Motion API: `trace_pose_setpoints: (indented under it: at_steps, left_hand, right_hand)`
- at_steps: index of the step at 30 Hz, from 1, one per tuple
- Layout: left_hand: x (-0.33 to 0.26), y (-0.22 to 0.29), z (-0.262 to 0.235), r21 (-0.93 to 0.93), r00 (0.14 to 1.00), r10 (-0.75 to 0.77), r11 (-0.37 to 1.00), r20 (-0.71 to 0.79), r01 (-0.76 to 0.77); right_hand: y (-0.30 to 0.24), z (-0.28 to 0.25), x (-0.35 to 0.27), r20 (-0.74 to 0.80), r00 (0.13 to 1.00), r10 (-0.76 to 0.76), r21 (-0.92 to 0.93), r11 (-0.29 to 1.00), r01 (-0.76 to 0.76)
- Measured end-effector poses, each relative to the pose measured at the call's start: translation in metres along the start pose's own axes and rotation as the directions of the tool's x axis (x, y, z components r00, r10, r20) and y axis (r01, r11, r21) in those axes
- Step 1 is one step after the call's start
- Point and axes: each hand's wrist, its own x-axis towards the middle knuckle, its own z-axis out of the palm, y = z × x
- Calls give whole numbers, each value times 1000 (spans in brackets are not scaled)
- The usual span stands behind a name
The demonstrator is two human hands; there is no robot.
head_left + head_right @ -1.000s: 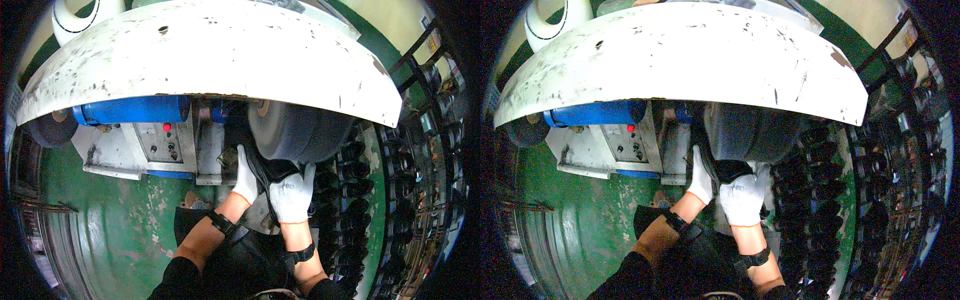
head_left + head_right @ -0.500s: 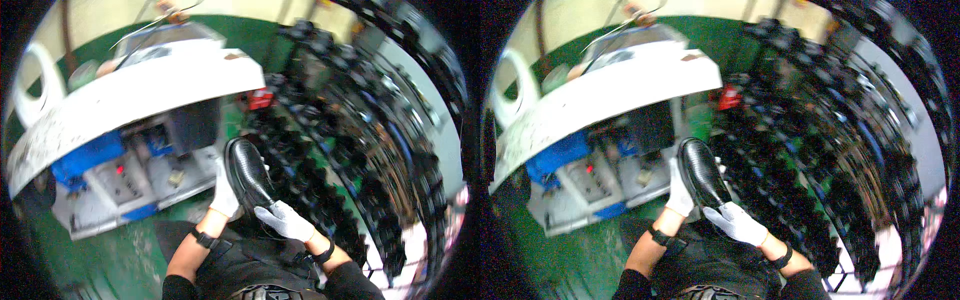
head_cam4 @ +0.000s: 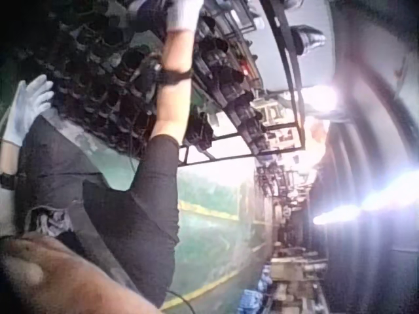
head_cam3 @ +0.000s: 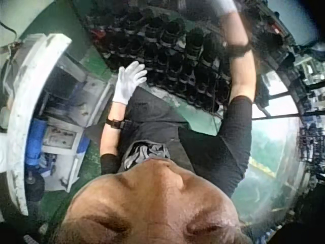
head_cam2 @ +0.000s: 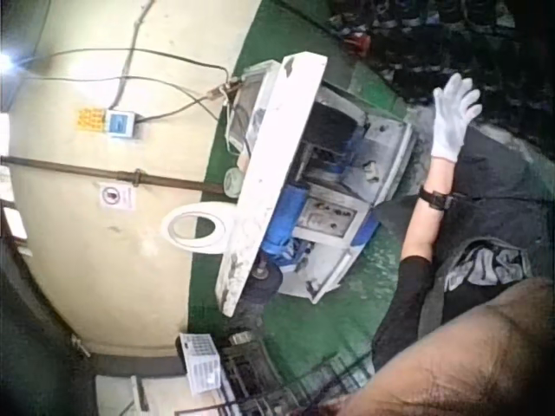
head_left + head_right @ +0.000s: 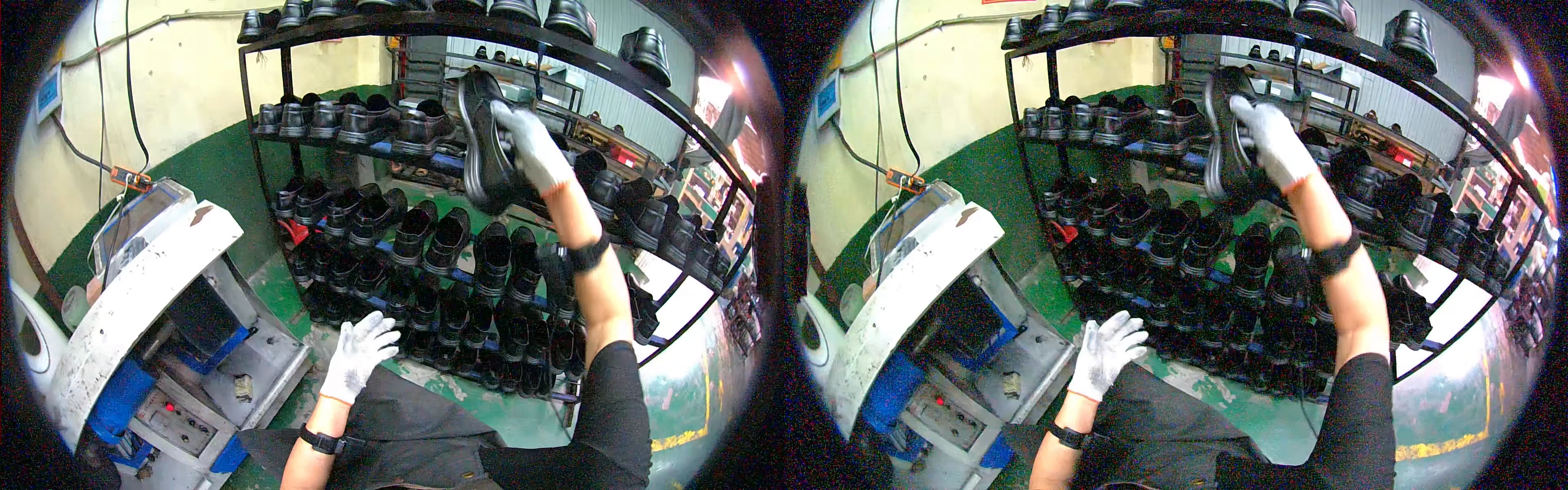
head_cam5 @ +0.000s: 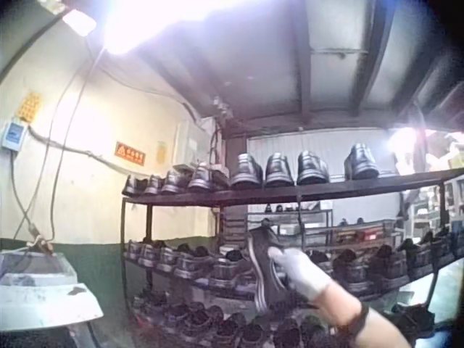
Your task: Polishing black leather shoes using a rotating brush machine.
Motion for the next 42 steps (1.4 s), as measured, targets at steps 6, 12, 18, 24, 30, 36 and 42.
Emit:
trace_pose_setpoints:
  at_steps: [6, 12, 18, 24, 30, 36, 42]
  left_hand:
    - [-20, 1, -12, 36, 986, -2, 999, -167, 8]
    - [-29, -23, -30, 48, 973, -91, 994, -213, 103]
    - [-37, -26, -55, -69, 967, -107, 993, -231, 94]
    - [-41, 18, -41, -405, 971, 220, 883, -89, -237]
    - [-124, 36, -145, 2, 543, 427, 788, -723, -616]
    - [-115, 78, -201, 129, 375, 472, 742, -798, -658]
    - [-130, 126, -246, -28, 490, 457, 709, -742, -704]
  right_hand:
    - [5, 4, 82, 214, 945, -248, -821, 479, 312]
    - [24, 103, 100, 306, 917, -255, -825, 411, 389]
    - [57, 181, -11, 399, 570, -718, -491, 358, 794]
    - [125, 236, -222, 713, 212, -668, 406, 640, 652]
    - [164, 350, -265, 877, 461, -137, 141, 990, 26]
    - [208, 452, -234, 828, 319, -461, -29, 533, 845]
    - [226, 552, -227, 603, 487, -631, 203, 712, 672]
